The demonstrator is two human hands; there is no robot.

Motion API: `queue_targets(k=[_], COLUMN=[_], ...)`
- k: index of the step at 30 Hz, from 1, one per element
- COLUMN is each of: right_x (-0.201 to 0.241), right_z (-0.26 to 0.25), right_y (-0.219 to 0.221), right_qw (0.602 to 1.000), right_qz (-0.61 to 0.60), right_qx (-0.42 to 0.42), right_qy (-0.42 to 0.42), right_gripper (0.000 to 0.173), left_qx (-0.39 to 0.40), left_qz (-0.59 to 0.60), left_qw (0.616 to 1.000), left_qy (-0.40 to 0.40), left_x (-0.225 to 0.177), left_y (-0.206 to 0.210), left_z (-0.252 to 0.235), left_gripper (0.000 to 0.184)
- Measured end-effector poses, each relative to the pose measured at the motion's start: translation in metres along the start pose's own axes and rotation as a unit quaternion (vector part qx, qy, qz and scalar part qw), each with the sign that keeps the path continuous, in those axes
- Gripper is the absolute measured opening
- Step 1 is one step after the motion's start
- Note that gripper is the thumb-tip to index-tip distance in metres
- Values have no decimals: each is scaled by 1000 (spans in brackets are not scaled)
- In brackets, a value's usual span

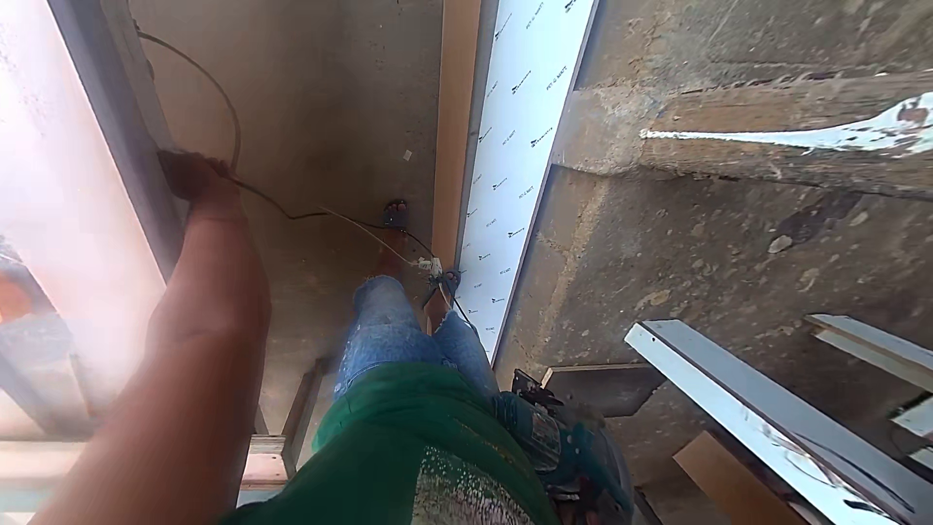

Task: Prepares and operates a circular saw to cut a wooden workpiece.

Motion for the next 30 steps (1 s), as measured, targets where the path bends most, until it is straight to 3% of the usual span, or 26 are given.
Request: queue_targets(k=[2,4,6,8,11,14,19,23,26,30], right_x=[-10,-5,4,18,53,86,116,120,127,95], right_z=[-7,-26,-46,-68,-102,-122,-141,-100,-73,-46], right_y=[-40,-58,-67,-56,-14,39,93,128,118,135], right_qw=[999,997,993,989,966,918,837,830,823,780], right_qz=[-2,30,58,104,220,335,396,419,419,460], right_qx=[36,70,101,106,102,132,214,200,212,291], right_qy=[-10,-8,-1,-26,-89,-167,-311,-310,-319,-310], right_gripper=[18,24,28,30,26,28,36,34,32,32], left_qx=[10,43,99,173,362,436,370,310,266,111], left_qz=[-54,-145,-190,-198,-152,-138,-68,3,61,83], left_qw=[998,988,974,963,917,887,926,949,959,990], left_qy=[-8,-34,-73,-60,-68,-66,-2,53,78,41], left_x=[15,23,21,14,22,35,71,108,142,172], left_y=[-13,-22,-45,-75,-142,-219,-360,-469,-525,-598], left_z=[-2,-1,35,86,149,192,246,282,304,324], left_gripper=[40,61,77,71,52,41,37,36,37,34])
Point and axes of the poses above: each hand's wrist, its own z-axis away from the middle knuckle, its own y-axis out of the palm, x = y × z, the point moved 1 cm from there along -z, towards the middle knuckle, and after that the axes turned 6 degrees about y, right-handed, at the moved point
